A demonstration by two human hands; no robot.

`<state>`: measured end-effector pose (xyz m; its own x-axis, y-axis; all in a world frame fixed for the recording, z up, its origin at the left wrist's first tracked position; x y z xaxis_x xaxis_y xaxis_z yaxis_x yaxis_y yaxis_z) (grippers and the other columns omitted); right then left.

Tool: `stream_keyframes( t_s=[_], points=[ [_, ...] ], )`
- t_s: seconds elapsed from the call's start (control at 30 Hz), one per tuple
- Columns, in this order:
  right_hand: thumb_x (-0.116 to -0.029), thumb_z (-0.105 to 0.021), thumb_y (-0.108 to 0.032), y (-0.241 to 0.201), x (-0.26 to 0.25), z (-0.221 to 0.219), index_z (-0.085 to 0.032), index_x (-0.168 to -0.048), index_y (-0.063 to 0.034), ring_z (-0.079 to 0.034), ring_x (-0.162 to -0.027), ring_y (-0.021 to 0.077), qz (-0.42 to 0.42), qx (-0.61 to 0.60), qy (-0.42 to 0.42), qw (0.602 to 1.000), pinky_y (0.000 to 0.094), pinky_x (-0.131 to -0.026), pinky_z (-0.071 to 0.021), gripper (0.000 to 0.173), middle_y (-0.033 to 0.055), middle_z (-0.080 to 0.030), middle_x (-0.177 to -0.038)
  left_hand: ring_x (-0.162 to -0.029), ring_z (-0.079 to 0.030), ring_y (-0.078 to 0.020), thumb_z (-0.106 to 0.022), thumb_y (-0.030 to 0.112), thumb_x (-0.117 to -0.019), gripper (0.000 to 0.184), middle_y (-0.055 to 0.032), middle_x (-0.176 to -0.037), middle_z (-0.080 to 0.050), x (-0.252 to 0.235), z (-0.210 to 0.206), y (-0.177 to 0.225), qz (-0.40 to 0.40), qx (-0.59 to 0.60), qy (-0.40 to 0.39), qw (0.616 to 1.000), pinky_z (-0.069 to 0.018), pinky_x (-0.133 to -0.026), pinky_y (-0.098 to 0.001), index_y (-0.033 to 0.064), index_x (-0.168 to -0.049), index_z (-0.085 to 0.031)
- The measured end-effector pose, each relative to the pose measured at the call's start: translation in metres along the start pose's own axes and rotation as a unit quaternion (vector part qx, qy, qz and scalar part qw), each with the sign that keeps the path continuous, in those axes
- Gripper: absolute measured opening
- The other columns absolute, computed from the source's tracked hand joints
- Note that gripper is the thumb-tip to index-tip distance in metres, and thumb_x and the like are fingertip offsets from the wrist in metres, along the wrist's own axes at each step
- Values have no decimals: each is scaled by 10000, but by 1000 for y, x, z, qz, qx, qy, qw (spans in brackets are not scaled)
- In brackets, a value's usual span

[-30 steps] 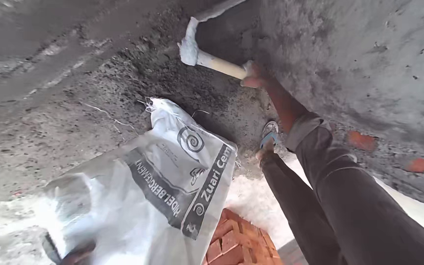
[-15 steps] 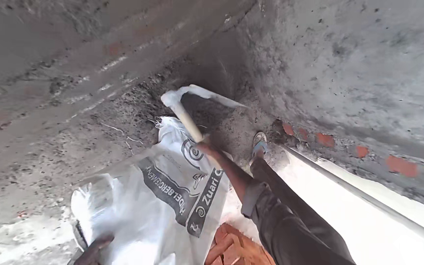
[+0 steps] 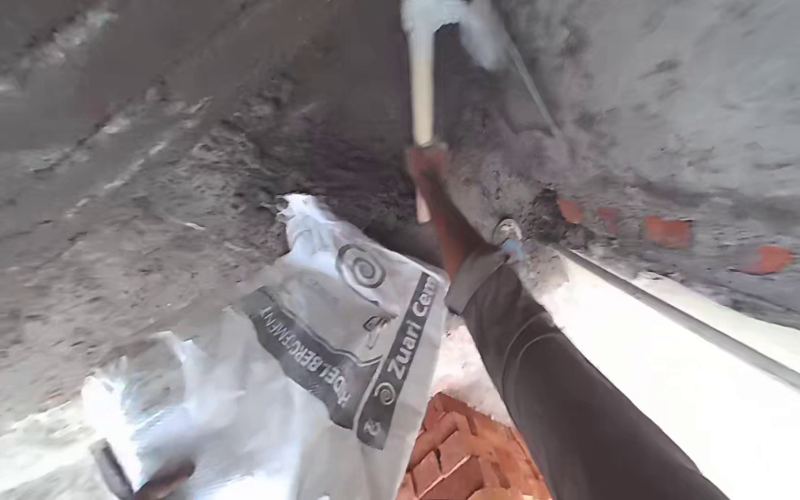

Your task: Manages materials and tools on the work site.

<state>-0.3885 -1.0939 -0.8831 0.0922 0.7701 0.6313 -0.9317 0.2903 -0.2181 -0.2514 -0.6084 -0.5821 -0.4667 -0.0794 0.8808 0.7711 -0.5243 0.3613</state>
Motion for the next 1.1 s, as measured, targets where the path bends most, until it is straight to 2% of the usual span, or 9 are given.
stream_keyframes(
  t_s=[0.13, 0.2, 0.47, 0.57, 0.67, 0.77, 0.9, 1.0, 1.1],
  points=[
    [-856, -779, -234, 26, -39, -25, -637, -1032, -26, -638, -573, 203, -5, -175, -61, 983, 382, -511, -568, 307, 89, -644, -723, -779, -681, 45, -401, -31, -930, 305, 150, -809, -718, 9, 11, -6, 17, 41, 7, 999, -589, -758, -181, 186, -944, -616],
    [-880, -723, -137, 14, -44, -18, -629, -987, -18, -591, -511, 167, 11, -251, -127, 960, 338, -482, -542, 186, 55, -615, -669, -769, -685, 41, -395, -40, -925, 323, 146, -806, -726, 2, 8, -6, 12, 76, 4, 997, -591, -746, -185, 187, -936, -625],
    [-970, -558, -119, 23, 58, 33, -557, -960, -101, -463, -500, 80, -67, -256, -318, 910, 251, -492, -448, 21, -40, -476, -629, -728, -642, 58, -427, -33, -939, 222, 158, -784, -650, -8, 25, 4, 22, 26, 22, 999, -577, -693, -171, 138, -1031, -535],
    [-988, -582, -160, 13, 137, 49, -590, -1041, -121, -471, -552, 53, -102, -143, -339, 924, 221, -536, -454, 66, -46, -484, -679, -747, -649, 41, -440, -12, -939, 207, 147, -807, -660, -13, 14, 4, 11, 9, 16, 1000, -582, -715, -197, 132, -1039, -550],
    [-964, -660, -222, 39, 200, 27, -673, -1074, -30, -582, -680, 111, -38, -91, -379, 920, 318, -643, -521, 221, 36, -627, -806, -732, -630, 48, -443, -4, -936, 186, 146, -800, -633, -7, -2, 8, 6, -7, 30, 999, -573, -710, -194, 126, -1034, -532],
    [-902, -718, -100, 35, 245, 36, -648, -1069, 39, -613, -683, 168, -11, -123, -343, 931, 364, -658, -545, 228, 110, -641, -822, -734, -619, 44, -435, 9, -955, 162, 138, -805, -614, -5, -13, 15, 2, -20, 32, 999, -566, -721, -198, 118, -1045, -515],
    [-895, -763, -256, 69, 183, 42, -661, -1170, 24, -685, -927, 312, -16, -24, -217, 976, 513, -839, -562, 406, 206, -700, -1020, -753, -634, 52, -433, 5, -979, 164, 147, -805, -637, -1, -7, 4, 1, -31, 30, 999, -570, -739, -187, 118, -1034, -539],
    [-895, -769, -247, 68, 56, 33, -646, -1177, 28, -703, -846, 324, 8, -44, -131, 990, 525, -770, -592, 413, 210, -702, -979, -759, -649, 55, -413, -10, -969, 209, 155, -801, -663, -4, 8, -1, 2, -10, 35, 999, -578, -742, -181, 137, -1018, -554],
    [-879, -756, -169, 36, 9, -3, -640, -1088, 11, -668, -609, 218, 12, -173, -121, 977, 389, -561, -597, 300, 127, -683, -798, -752, -644, 58, -422, -30, -963, 207, 145, -811, -655, -4, 25, -2, 13, -24, 63, 998, -577, -724, -176, 118, -1053, -536]
  ],
)
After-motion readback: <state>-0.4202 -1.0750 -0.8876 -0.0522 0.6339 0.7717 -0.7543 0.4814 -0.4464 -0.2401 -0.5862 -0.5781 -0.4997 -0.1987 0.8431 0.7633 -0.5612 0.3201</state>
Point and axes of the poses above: each hand's wrist, its own x-axis away from the middle knuckle, its own z-axis out of the back of the hand, y = z × x, the point moved 5 cm from there along -x, towards the middle knuckle
